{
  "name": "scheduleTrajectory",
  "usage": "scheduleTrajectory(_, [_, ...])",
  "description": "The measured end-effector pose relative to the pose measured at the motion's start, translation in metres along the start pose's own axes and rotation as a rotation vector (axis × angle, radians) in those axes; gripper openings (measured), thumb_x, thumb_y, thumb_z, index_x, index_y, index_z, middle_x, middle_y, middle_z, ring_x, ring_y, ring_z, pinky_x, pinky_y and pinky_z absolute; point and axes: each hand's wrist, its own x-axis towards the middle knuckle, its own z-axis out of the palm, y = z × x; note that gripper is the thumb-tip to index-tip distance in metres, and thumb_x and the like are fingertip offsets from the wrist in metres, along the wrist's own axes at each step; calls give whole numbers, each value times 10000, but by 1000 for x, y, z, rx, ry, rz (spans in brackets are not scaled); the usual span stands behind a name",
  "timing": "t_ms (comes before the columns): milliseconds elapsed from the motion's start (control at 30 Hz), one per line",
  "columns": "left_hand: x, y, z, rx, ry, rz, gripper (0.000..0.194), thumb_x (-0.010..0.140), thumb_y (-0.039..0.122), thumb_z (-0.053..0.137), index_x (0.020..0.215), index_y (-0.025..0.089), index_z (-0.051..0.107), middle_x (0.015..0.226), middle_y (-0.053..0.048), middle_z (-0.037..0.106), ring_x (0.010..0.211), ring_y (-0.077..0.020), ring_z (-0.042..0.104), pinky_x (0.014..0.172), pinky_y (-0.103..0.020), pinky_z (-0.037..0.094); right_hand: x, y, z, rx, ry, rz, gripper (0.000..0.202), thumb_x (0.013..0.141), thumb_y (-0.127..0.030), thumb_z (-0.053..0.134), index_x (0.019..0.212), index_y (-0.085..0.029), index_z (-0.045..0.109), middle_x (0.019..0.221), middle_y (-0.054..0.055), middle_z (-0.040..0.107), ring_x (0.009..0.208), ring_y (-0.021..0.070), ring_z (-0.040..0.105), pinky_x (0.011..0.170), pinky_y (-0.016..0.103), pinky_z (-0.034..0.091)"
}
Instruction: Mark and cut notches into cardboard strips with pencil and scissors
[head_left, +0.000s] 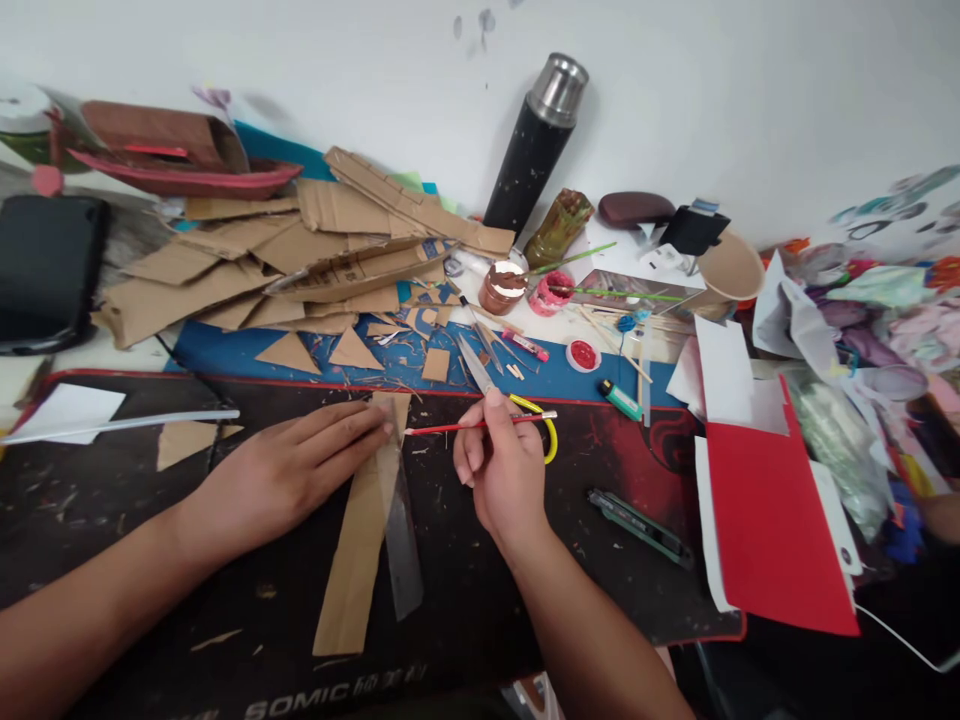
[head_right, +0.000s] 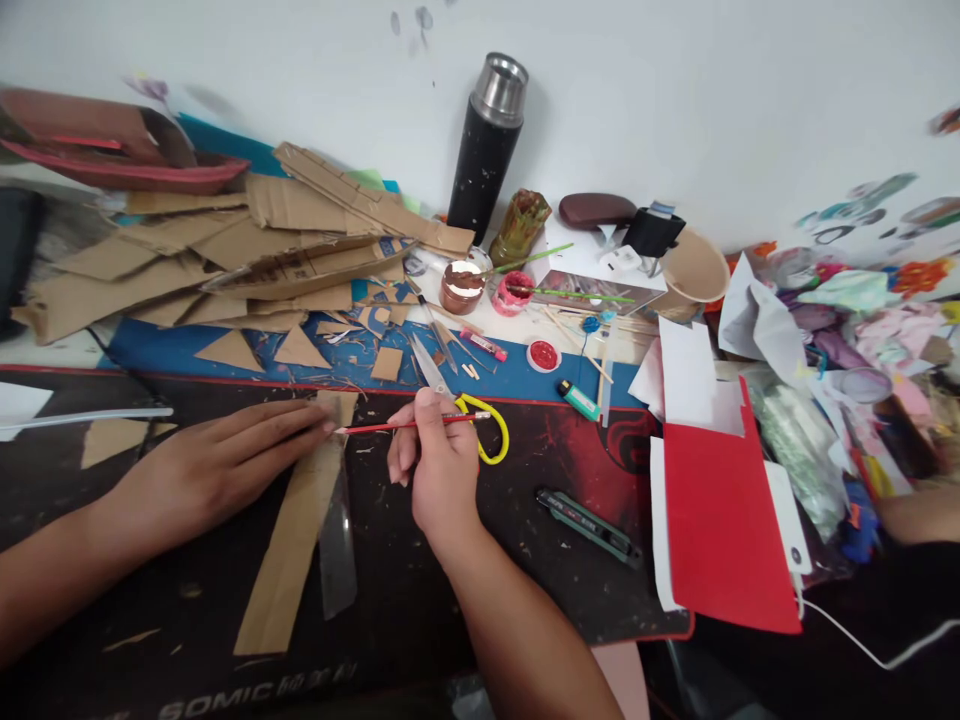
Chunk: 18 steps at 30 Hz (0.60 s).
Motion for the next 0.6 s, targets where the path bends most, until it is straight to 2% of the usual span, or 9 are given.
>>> scheduleTrajectory(167, [-3, -1, -2, -60, -28, -23, 683, 1144, 123, 460, 1796, 315, 395, 1704, -81, 632, 1549, -300, 628, 1278, -464, 555, -2, -1, 0, 6, -10, 24, 565, 962, -717, 809, 751, -205, 698, 442, -101, 443, 330, 89, 420, 349, 210, 299])
scheduleTrajectory(300, [-5, -2, -1, -58, -53, -28, 698, 1163, 156, 434, 1825, 335, 308, 1739, -71, 595, 1566, -316, 611, 1271, -492, 560, -2, 0, 0, 20, -30, 25, 561, 966, -719, 805, 767, -204, 707, 447, -102, 449, 330, 87, 424, 351, 205, 304])
scheduleTrajectory(433, [-4, -1, -1, -15, -43, -5, 714, 1167, 151, 444, 1839, 307, 261, 1722, -84, 613, 1571, -312, 604, 1265, -486, 563, -2, 0, 0, 23, -34, 31, 557, 962, -712, 815, 765, -201, 715, 442, -100, 456, 330, 85, 424, 351, 204, 304])
scheduleTrajectory(600, [0, 0, -2, 39, -2, 35, 675, 1183, 174, 428, 1835, 254, 275, 1681, -108, 652, 1555, -303, 620, 1246, -473, 581, -2, 1, -1, 35, -45, 35, 550, 964, -700, 825, 766, -197, 723, 446, -94, 469, 335, 82, 434, 354, 200, 304])
